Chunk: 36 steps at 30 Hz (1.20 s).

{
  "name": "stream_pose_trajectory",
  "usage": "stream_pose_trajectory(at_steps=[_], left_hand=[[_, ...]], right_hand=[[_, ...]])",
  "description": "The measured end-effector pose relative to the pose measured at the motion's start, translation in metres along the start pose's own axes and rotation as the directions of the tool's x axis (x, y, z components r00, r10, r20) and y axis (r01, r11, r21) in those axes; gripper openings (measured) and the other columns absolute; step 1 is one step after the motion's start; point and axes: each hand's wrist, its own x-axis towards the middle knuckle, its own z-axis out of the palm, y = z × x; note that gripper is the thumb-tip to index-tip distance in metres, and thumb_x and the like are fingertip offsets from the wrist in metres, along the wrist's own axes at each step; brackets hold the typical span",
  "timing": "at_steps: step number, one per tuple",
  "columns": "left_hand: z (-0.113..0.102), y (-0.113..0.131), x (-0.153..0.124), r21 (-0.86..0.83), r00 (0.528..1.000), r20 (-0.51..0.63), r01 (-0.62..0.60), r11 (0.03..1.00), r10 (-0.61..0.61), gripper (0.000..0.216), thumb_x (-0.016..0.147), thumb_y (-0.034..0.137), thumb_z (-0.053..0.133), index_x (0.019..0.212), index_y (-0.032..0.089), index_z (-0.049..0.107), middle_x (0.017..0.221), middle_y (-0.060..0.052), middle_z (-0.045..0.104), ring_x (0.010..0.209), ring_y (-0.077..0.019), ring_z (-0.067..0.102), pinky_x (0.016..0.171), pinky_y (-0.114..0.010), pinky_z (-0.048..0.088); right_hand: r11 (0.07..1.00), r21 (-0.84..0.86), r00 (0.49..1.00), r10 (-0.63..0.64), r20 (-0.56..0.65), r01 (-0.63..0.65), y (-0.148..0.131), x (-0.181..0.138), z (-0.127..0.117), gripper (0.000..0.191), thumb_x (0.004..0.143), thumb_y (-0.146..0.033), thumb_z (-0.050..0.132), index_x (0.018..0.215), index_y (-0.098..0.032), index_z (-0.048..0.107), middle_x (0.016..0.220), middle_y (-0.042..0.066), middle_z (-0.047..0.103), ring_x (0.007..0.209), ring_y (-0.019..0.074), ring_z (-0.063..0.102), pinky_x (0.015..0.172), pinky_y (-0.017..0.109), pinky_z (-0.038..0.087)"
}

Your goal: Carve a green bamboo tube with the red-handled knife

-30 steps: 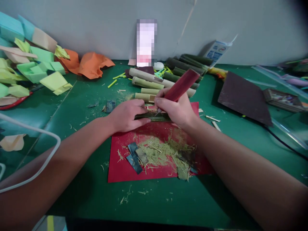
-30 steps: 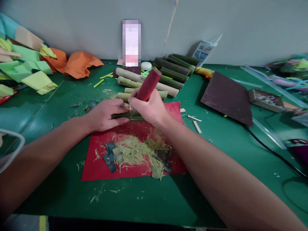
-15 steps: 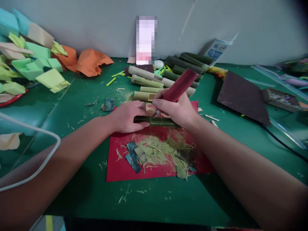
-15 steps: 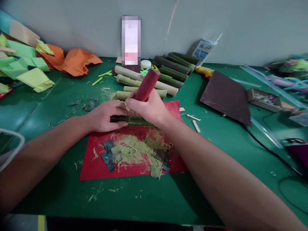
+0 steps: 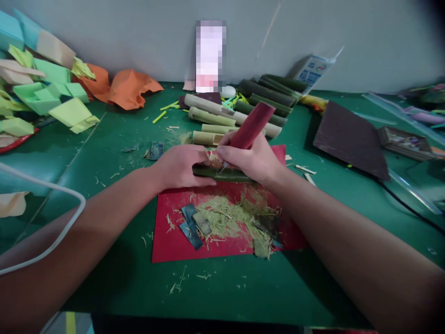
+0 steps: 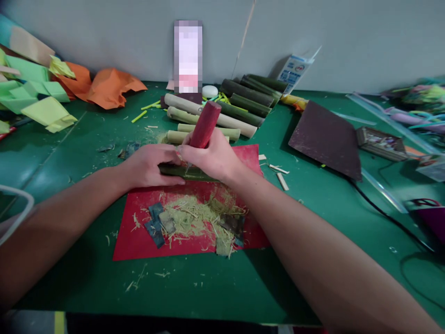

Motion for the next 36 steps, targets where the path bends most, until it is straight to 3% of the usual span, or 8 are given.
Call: stream_pose_trajectory(at_steps=[7,12,15,19,21,27,36], left_hand=[[-0.0028,0.0023,0.0021,0.006,0.998,0.048,0.028,1.0,-0.029,0.036,0.078,0.051,0.074,0.087,0.017,0.067,0.085,-0.005,0.066,0.079,-0.019,0.062,0.069,-0.029,0.046],[-0.0021,0.0029,0.0027,-0.01,0.998,0.062,0.005,1.0,-0.004,0.035,0.079,0.046,0.075,0.101,0.019,0.071,0.1,-0.008,0.07,0.096,-0.0246,0.065,0.084,-0.035,0.051],[-0.0013,0.0045,0.0024,-0.02,0.999,0.041,-0.018,1.0,0.018,0.031,0.079,0.041,0.075,0.099,0.018,0.071,0.101,-0.008,0.07,0.098,-0.0249,0.065,0.085,-0.035,0.051],[-0.001,0.0083,0.0019,-0.017,0.999,0.03,-0.038,0.999,0.038,0.029,0.079,0.043,0.074,0.084,0.015,0.066,0.087,-0.007,0.066,0.082,-0.0212,0.062,0.073,-0.032,0.048],[-0.0008,0.0093,0.0019,-0.029,0.999,0.027,-0.034,0.999,0.035,0.031,0.079,0.044,0.074,0.08,0.015,0.063,0.082,-0.006,0.064,0.077,-0.0194,0.06,0.07,-0.031,0.047],[-0.0001,0.0074,0.003,-0.09,0.999,0.037,-0.012,0.996,0.015,0.027,0.079,0.04,0.075,0.094,0.019,0.065,0.095,-0.005,0.068,0.093,-0.0214,0.064,0.084,-0.032,0.049],[0.0016,0.0061,0.0035,-0.095,0.999,0.043,0.024,0.995,-0.02,0.034,0.077,0.041,0.076,0.098,0.018,0.065,0.091,-0.005,0.068,0.087,-0.0211,0.064,0.077,-0.031,0.049]], right_hand=[[0.999,-0.042,1.0,0.0,0.019,0.001,-0.001,0.0002,-0.0009,0.016,0.071,-0.026,0.069,0.063,-0.02,0.056,0.058,0.0,0.054,0.059,0.0128,0.047,0.052,0.028,0.039],[0.999,-0.046,0.999,0.005,0.041,-0.003,-0.0008,0.0008,-0.001,0.016,0.07,-0.025,0.07,0.062,-0.02,0.057,0.061,0.001,0.058,0.06,0.013,0.049,0.052,0.029,0.04],[0.999,-0.04,0.998,-0.027,0.061,0.029,-0.0001,0.0023,-0.0013,0.015,0.069,-0.025,0.07,0.063,-0.019,0.058,0.063,0.001,0.06,0.062,0.0133,0.052,0.055,0.029,0.043],[0.993,-0.049,0.989,-0.11,-0.1,0.105,-0.0003,0.0031,-0.0031,0.012,0.071,-0.024,0.068,0.065,-0.02,0.058,0.065,0.0,0.059,0.063,0.0129,0.051,0.057,0.029,0.044],[0.997,-0.03,0.989,-0.072,-0.13,0.069,-0.0013,0.0015,-0.0038,0.013,0.073,-0.024,0.065,0.063,-0.02,0.058,0.064,0.001,0.058,0.061,0.0127,0.05,0.055,0.029,0.042],[1.0,0.021,0.998,0.009,0.065,-0.01,-0.0026,-0.0038,-0.0028,0.016,0.073,-0.025,0.064,0.06,-0.019,0.059,0.06,0.002,0.06,0.055,0.0119,0.05,0.051,0.028,0.04],[0.999,-0.048,0.991,0.012,0.131,-0.006,-0.0038,-0.0025,-0.0034,0.019,0.073,-0.025,0.066,0.058,-0.021,0.056,0.057,0.002,0.059,0.057,0.0135,0.05,0.055,0.029,0.044]])
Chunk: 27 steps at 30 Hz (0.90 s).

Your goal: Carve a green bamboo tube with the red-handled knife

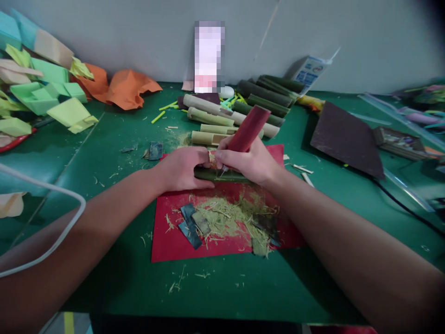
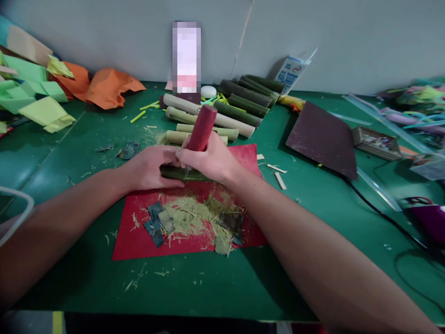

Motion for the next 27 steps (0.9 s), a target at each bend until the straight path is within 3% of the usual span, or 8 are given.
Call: stream_pose_trajectory(at_steps=[6,12,17,21,27], left_hand=[[0.0003,0.0001,-0.0003,0.007,1.0,-0.004,0.005,1.0,-0.005,0.032,0.077,0.041,0.076,0.094,0.017,0.064,0.09,-0.005,0.067,0.085,-0.0205,0.063,0.074,-0.031,0.047],[-0.0027,0.0032,-0.0006,0.074,1.0,0.008,-0.011,0.997,0.011,0.032,0.077,0.045,0.075,0.077,0.017,0.06,0.078,-0.003,0.063,0.074,-0.0179,0.058,0.067,-0.029,0.043],[-0.0033,0.0047,-0.0007,0.026,0.999,0.023,-0.025,0.999,0.025,0.028,0.079,0.039,0.075,0.096,0.019,0.065,0.097,-0.005,0.069,0.092,-0.0225,0.064,0.079,-0.032,0.049],[-0.0028,0.0042,-0.0009,0.021,0.999,0.039,0.0,1.0,-0.001,0.032,0.078,0.04,0.076,0.101,0.019,0.067,0.106,-0.007,0.07,0.1,-0.0243,0.065,0.088,-0.036,0.051],[-0.001,0.0023,-0.001,0.014,1.0,0.011,-0.008,1.0,0.008,0.03,0.077,0.04,0.077,0.096,0.019,0.068,0.099,-0.006,0.07,0.098,-0.0231,0.065,0.09,-0.035,0.051]], right_hand=[[1.0,0.015,0.999,-0.01,-0.038,0.01,0.0038,0.0002,0.0025,0.014,0.071,-0.028,0.068,0.064,-0.02,0.059,0.064,0.002,0.062,0.062,0.0143,0.053,0.057,0.029,0.044],[0.995,-0.054,0.946,-0.093,-0.31,0.081,0.0018,0.0029,0.0002,0.016,0.074,-0.024,0.062,0.061,-0.02,0.054,0.061,0.0,0.056,0.061,0.0128,0.05,0.057,0.029,0.043],[0.999,0.045,0.993,-0.025,-0.113,0.03,0.0,-0.0007,0.0009,0.016,0.072,-0.026,0.063,0.06,-0.019,0.058,0.058,0.0,0.058,0.054,0.0112,0.049,0.052,0.027,0.039],[0.998,0.064,0.998,-0.014,-0.059,0.017,0.0013,0.0,0.0008,0.017,0.073,-0.024,0.063,0.057,-0.018,0.059,0.056,0.0,0.058,0.053,0.0108,0.048,0.051,0.027,0.039],[0.999,0.032,1.0,0.001,0.002,-0.001,0.0021,0.0007,0.0009,0.016,0.072,-0.023,0.065,0.058,-0.019,0.059,0.058,0.002,0.06,0.057,0.0132,0.05,0.055,0.03,0.045]])
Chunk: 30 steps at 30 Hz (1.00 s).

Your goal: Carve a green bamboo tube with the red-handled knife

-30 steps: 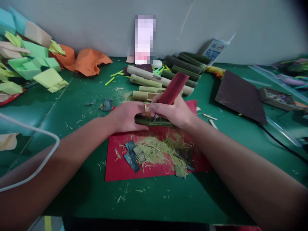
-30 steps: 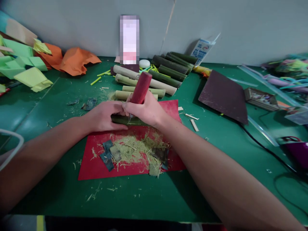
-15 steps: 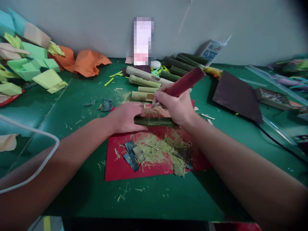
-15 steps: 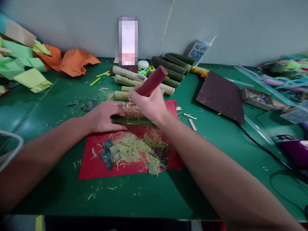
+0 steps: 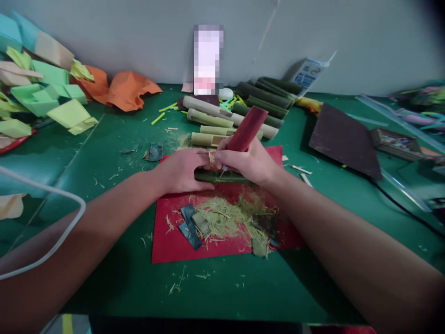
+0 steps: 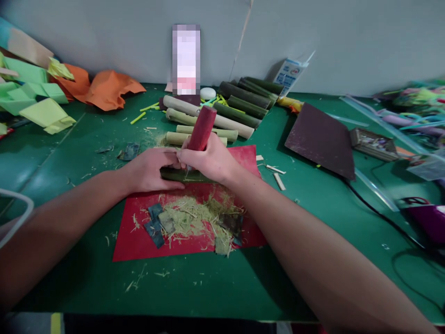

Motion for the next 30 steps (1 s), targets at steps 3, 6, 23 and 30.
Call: stream_pose_trajectory(at_steps=[3,6,23,30], left_hand=[[0.0005,0.0001,-0.0002,0.021,1.0,-0.002,-0.01,1.0,0.01,0.029,0.077,0.041,0.077,0.09,0.018,0.066,0.094,-0.006,0.069,0.093,-0.0225,0.064,0.086,-0.035,0.051],[-0.0004,0.0029,-0.0005,0.068,1.0,0.013,0.005,0.998,-0.006,0.03,0.077,0.043,0.075,0.082,0.016,0.063,0.085,-0.006,0.065,0.081,-0.021,0.061,0.074,-0.033,0.048],[-0.0013,0.005,-0.0001,0.041,0.999,0.041,0.013,0.999,-0.015,0.028,0.078,0.04,0.075,0.093,0.018,0.068,0.098,-0.007,0.07,0.098,-0.025,0.066,0.089,-0.037,0.051],[-0.0004,0.0072,0.0001,0.081,0.998,0.044,0.041,0.996,-0.045,0.029,0.078,0.041,0.073,0.087,0.016,0.062,0.093,-0.008,0.067,0.088,-0.0237,0.062,0.077,-0.034,0.048]], right_hand=[[1.0,-0.008,0.999,-0.02,-0.039,0.019,0.0009,0.0013,0.0011,0.011,0.07,-0.022,0.066,0.061,-0.019,0.059,0.06,0.001,0.059,0.058,0.0132,0.05,0.055,0.03,0.044],[0.996,-0.046,0.971,-0.08,-0.224,0.072,0.0021,0.0047,0.0005,0.009,0.069,-0.021,0.066,0.064,-0.019,0.058,0.062,-0.001,0.057,0.06,0.0124,0.049,0.055,0.028,0.042],[0.998,0.058,0.997,0.004,0.071,-0.008,-0.0012,0.0019,-0.0004,0.011,0.068,-0.02,0.065,0.059,-0.017,0.059,0.058,0.0,0.06,0.057,0.0113,0.051,0.054,0.027,0.04],[0.996,-0.021,0.978,-0.092,-0.188,0.09,0.0017,0.0029,0.0025,0.015,0.07,-0.026,0.07,0.067,-0.018,0.058,0.064,-0.001,0.058,0.061,0.0113,0.05,0.056,0.027,0.04]])
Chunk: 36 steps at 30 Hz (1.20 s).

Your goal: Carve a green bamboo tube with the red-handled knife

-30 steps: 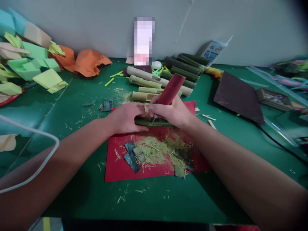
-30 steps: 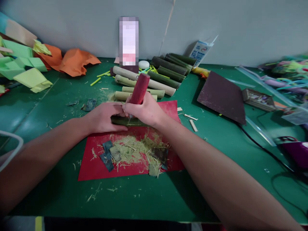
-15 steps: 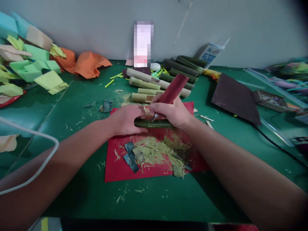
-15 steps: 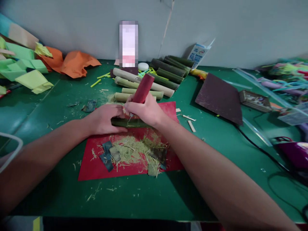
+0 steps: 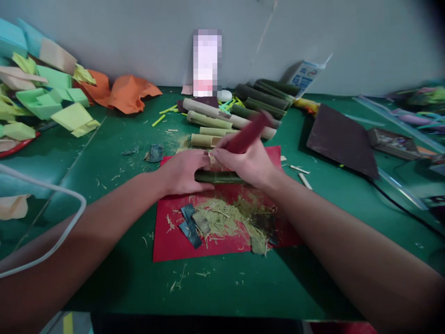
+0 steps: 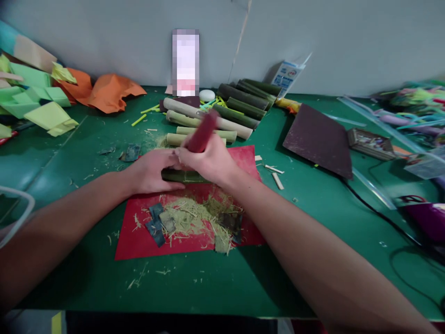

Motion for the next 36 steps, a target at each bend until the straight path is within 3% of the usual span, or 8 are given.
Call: stream_pose_trajectory(at_steps=[3,9,13,24,36], left_hand=[[-0.0019,0.0031,-0.0008,0.024,0.999,0.023,0.043,0.999,-0.043,0.032,0.078,0.044,0.072,0.081,0.016,0.058,0.084,-0.006,0.064,0.079,-0.0211,0.059,0.07,-0.032,0.044],[-0.002,0.0005,0.0005,-0.026,0.998,0.049,0.038,0.999,-0.037,0.03,0.078,0.043,0.073,0.087,0.016,0.061,0.092,-0.006,0.067,0.088,-0.0234,0.062,0.078,-0.035,0.047],[0.0007,-0.0025,-0.0001,-0.066,1.0,-0.004,0.009,0.998,-0.009,0.03,0.077,0.04,0.076,0.094,0.017,0.065,0.1,-0.007,0.069,0.097,-0.0249,0.065,0.087,-0.037,0.049],[0.0008,-0.002,-0.0007,-0.066,1.0,-0.01,0.009,0.998,-0.01,0.033,0.077,0.04,0.076,0.099,0.017,0.067,0.098,-0.007,0.069,0.096,-0.0258,0.065,0.087,-0.039,0.052],[-0.0017,0.0002,0.0003,-0.078,0.999,0.028,0.029,0.997,-0.027,0.028,0.078,0.04,0.074,0.093,0.018,0.066,0.1,-0.006,0.071,0.096,-0.025,0.065,0.085,-0.037,0.05]], right_hand=[[1.0,0.009,0.993,-0.02,-0.112,0.021,-0.0018,0.0007,-0.0015,0.015,0.072,-0.024,0.065,0.061,-0.019,0.055,0.061,-0.002,0.054,0.059,0.0103,0.046,0.056,0.027,0.039],[0.989,0.118,0.976,0.065,0.208,-0.091,-0.0027,-0.0015,-0.0049,0.016,0.072,-0.024,0.061,0.057,-0.018,0.059,0.052,-0.002,0.053,0.05,0.0091,0.044,0.049,0.026,0.035],[0.989,0.102,0.956,0.076,0.283,-0.108,-0.0016,0.0002,-0.0037,0.012,0.069,-0.021,0.063,0.058,-0.017,0.06,0.057,0.0,0.06,0.054,0.0107,0.051,0.052,0.025,0.039],[0.988,0.088,0.958,0.099,0.269,-0.127,-0.0012,0.0012,-0.0026,0.007,0.067,-0.017,0.061,0.06,-0.017,0.061,0.057,-0.001,0.06,0.055,0.0109,0.051,0.052,0.025,0.039],[0.992,0.045,0.962,0.105,0.252,-0.12,-0.0019,0.0029,-0.0061,0.014,0.07,-0.021,0.061,0.057,-0.018,0.06,0.056,0.0,0.056,0.054,0.0112,0.046,0.052,0.027,0.037]])
